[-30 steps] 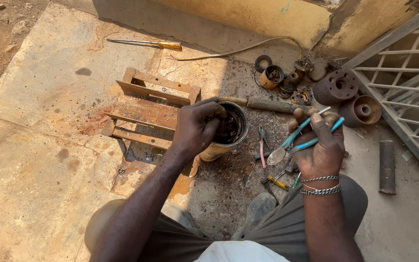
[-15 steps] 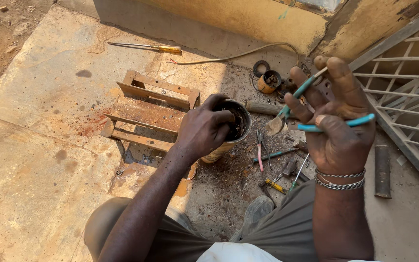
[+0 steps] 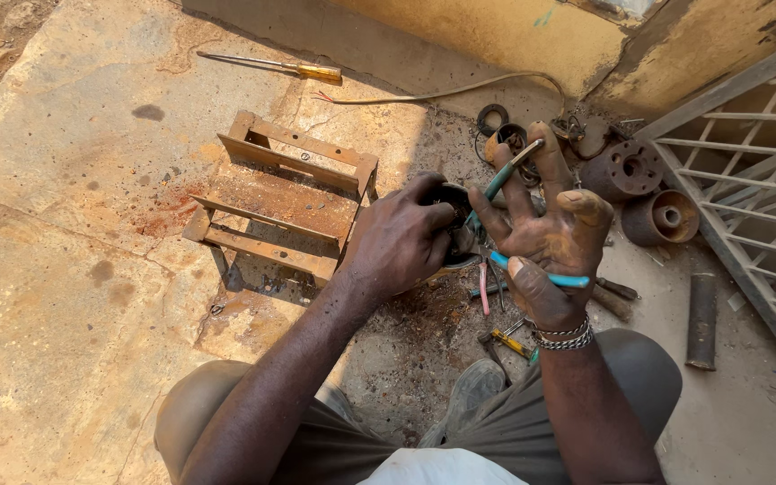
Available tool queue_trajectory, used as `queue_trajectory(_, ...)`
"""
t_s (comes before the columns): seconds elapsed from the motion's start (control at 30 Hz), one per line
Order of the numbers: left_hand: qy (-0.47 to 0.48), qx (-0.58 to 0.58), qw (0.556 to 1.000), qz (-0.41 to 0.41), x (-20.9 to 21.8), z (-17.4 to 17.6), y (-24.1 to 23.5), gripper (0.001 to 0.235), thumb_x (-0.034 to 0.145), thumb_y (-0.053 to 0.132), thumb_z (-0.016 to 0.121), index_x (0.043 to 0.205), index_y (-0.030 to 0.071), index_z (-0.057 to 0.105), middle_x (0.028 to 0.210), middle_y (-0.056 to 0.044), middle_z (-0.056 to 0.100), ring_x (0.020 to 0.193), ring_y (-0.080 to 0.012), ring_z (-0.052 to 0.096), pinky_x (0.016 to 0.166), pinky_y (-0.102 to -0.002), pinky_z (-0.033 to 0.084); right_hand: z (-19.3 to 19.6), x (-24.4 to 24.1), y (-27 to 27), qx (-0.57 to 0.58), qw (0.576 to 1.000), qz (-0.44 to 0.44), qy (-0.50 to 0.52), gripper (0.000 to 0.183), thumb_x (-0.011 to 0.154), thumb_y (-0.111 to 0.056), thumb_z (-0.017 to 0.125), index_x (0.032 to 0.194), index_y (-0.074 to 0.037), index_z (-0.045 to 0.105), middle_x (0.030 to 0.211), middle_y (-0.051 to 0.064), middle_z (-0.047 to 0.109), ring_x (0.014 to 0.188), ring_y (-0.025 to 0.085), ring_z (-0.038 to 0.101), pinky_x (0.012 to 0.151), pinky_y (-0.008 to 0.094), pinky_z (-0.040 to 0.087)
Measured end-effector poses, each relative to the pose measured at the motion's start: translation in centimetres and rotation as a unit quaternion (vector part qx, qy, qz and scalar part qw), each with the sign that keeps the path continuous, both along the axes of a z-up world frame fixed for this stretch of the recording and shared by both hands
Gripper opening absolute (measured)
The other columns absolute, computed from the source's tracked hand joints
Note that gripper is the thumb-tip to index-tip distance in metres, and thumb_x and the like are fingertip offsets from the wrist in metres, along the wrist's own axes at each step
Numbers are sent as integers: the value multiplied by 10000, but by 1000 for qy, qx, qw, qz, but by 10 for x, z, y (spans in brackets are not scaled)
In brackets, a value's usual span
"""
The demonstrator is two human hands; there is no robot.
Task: The person sits on the ground and uses pliers and a screwdriver to manipulate wires inside a metal cylinder. They repeatedly pull, cut, and adjust the wires, occasionally using a hammer to tap the cylinder.
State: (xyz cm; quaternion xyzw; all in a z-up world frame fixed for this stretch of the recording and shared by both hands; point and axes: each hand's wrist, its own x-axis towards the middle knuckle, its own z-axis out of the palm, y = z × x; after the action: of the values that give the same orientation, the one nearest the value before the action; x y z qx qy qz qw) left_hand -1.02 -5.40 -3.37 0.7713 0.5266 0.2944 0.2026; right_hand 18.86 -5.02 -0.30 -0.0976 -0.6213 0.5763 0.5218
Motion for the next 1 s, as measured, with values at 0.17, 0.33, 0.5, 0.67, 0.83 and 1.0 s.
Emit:
queue_trajectory(0.17,0,20,1000,6,2,-1,1,159,858,225,677,927,92,730,1254,-134,626,992,-293,713,735,-444,607,-7,-2,2,-4,1000,19,-4,593,986,-10,725,1458,-319,542,1769,81,208,1614,331,209,1327,576,366)
queue_trajectory(0.33,-14,19,1000,9,1,-8,0,185,869,211,653,985,88,727,1297,-154,619,991,-300,713,764,-457,609,-11,1,8,-14,999,3,-48,588,921,8,661,1434,-256,545,1717,108,219,1642,359,297,1315,582,372)
queue_trajectory(0.5,-36,18,999,28,2,-11,-1,206,873,202,640,1027,104,736,1304,-204,629,938,-325,734,753,-454,622,-3,-2,7,-42,996,-49,-55,701,917,-41,647,1549,-201,388,1579,219,499,1282,244,564,1060,358,473)
queue_trajectory(0.67,-117,60,990,56,3,-13,-6,324,827,133,665,1142,60,697,1263,-216,653,935,-354,746,787,-449,636,-5,-12,1,-130,991,-44,8,652,1004,-161,694,1584,-148,396,1392,188,574,1303,265,592,1150,413,517)
queue_trajectory(0.83,-151,60,985,65,3,-10,-10,412,818,68,647,1230,52,663,1244,-178,676,952,-344,754,820,-442,639,-24,-31,10,-150,979,-89,102,520,1034,-507,639,1252,-35,619,1086,115,655,951,207,646,835,374,561)
queue_trajectory(1.0,-143,44,986,68,2,-8,-7,447,812,93,690,1254,66,630,1248,-184,672,961,-357,749,831,-452,637,2,-24,21,-57,992,-30,111,429,1071,-511,620,905,-126,532,712,-35,486,591,70,423,502,277,395)
